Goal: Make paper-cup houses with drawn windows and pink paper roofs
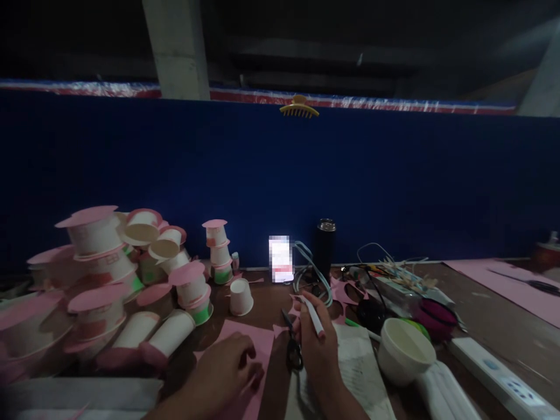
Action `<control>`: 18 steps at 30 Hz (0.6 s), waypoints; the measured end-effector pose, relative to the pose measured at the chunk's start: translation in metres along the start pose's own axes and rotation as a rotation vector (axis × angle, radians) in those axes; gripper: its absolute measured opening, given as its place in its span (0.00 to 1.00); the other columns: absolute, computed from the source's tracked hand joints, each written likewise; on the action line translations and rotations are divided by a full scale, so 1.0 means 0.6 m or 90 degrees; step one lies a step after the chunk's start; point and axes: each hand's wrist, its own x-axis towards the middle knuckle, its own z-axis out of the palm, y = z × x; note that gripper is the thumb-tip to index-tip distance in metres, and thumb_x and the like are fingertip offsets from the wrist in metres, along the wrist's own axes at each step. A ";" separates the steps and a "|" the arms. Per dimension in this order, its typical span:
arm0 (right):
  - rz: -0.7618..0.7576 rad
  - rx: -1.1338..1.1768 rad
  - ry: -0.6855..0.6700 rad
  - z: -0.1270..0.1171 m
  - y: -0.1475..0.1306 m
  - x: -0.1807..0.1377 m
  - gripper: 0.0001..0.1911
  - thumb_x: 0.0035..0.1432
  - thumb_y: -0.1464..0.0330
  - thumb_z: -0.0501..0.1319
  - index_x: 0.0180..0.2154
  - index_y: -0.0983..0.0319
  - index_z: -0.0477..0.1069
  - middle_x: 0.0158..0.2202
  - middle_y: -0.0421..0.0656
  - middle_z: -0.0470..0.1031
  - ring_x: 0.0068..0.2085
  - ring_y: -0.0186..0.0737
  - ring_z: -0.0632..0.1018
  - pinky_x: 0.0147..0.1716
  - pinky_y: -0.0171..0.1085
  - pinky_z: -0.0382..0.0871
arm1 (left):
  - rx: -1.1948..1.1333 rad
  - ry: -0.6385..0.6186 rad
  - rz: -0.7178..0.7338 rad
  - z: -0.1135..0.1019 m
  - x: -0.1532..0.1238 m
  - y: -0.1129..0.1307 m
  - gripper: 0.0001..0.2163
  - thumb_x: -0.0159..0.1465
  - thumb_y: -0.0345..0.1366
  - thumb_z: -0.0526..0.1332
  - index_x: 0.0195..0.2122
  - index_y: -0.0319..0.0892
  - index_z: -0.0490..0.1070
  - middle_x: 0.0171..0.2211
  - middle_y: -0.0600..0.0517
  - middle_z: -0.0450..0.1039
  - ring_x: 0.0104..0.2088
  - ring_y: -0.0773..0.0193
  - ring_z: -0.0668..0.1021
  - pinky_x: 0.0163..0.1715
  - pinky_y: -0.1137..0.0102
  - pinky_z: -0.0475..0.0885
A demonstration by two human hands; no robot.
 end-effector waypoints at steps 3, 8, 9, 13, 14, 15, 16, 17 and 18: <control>0.000 -0.009 -0.033 0.003 0.002 -0.002 0.20 0.58 0.56 0.58 0.47 0.62 0.67 0.24 0.36 0.71 0.20 0.31 0.67 0.19 0.30 0.62 | 0.114 -0.047 -0.009 0.026 -0.010 0.013 0.08 0.53 0.34 0.59 0.33 0.42 0.73 0.31 0.45 0.75 0.31 0.53 0.76 0.27 0.67 0.58; 0.028 -0.040 -0.094 0.000 0.003 -0.004 0.19 0.55 0.54 0.60 0.33 0.64 0.73 0.15 0.34 0.63 0.18 0.31 0.64 0.16 0.30 0.56 | 0.136 -0.064 0.020 0.042 -0.002 0.002 0.08 0.57 0.37 0.56 0.30 0.41 0.73 0.31 0.42 0.75 0.31 0.51 0.77 0.29 0.65 0.60; 0.037 -0.043 -0.102 0.000 0.002 -0.006 0.19 0.54 0.53 0.61 0.30 0.65 0.73 0.14 0.33 0.62 0.17 0.30 0.63 0.16 0.30 0.55 | 0.116 -0.049 0.037 0.043 0.000 -0.003 0.08 0.58 0.37 0.55 0.30 0.42 0.72 0.30 0.43 0.75 0.31 0.53 0.77 0.29 0.65 0.61; 0.065 -0.046 -0.146 0.009 -0.003 -0.013 0.22 0.53 0.51 0.60 0.30 0.66 0.75 0.12 0.34 0.61 0.16 0.30 0.63 0.17 0.30 0.55 | -0.009 0.024 0.076 0.045 0.008 -0.028 0.10 0.62 0.39 0.52 0.32 0.43 0.70 0.32 0.46 0.75 0.31 0.58 0.76 0.32 0.68 0.64; 0.067 -0.047 -0.158 0.011 -0.004 -0.014 0.23 0.53 0.51 0.60 0.30 0.66 0.75 0.12 0.34 0.61 0.16 0.30 0.63 0.17 0.30 0.55 | -0.053 0.023 0.082 0.045 0.011 -0.036 0.10 0.63 0.39 0.51 0.34 0.43 0.70 0.32 0.46 0.76 0.31 0.59 0.76 0.32 0.69 0.64; 0.067 -0.049 -0.169 0.012 -0.004 -0.015 0.24 0.54 0.50 0.59 0.30 0.66 0.75 0.12 0.34 0.61 0.16 0.31 0.64 0.17 0.31 0.55 | -0.088 0.035 0.087 0.045 0.015 -0.043 0.09 0.63 0.39 0.51 0.34 0.43 0.69 0.32 0.47 0.76 0.31 0.60 0.76 0.33 0.69 0.65; 0.068 -0.053 -0.178 0.013 -0.003 -0.016 0.24 0.54 0.50 0.59 0.30 0.66 0.75 0.12 0.34 0.62 0.17 0.31 0.64 0.18 0.31 0.55 | -0.118 0.045 0.087 0.044 0.018 -0.049 0.09 0.63 0.39 0.52 0.34 0.44 0.69 0.32 0.48 0.76 0.32 0.60 0.76 0.34 0.70 0.66; 0.069 -0.057 -0.188 0.014 -0.002 -0.017 0.23 0.54 0.51 0.60 0.30 0.66 0.75 0.12 0.35 0.62 0.17 0.31 0.65 0.19 0.31 0.55 | -0.141 0.055 0.086 0.044 0.022 -0.055 0.08 0.63 0.39 0.53 0.35 0.44 0.70 0.33 0.48 0.76 0.34 0.60 0.76 0.35 0.70 0.66; 0.071 -0.061 -0.198 0.013 -0.001 -0.017 0.22 0.54 0.51 0.60 0.31 0.66 0.75 0.12 0.35 0.63 0.18 0.32 0.65 0.19 0.31 0.55 | -0.160 0.064 0.089 0.043 0.025 -0.060 0.08 0.63 0.38 0.54 0.37 0.44 0.70 0.36 0.48 0.77 0.36 0.59 0.77 0.38 0.70 0.67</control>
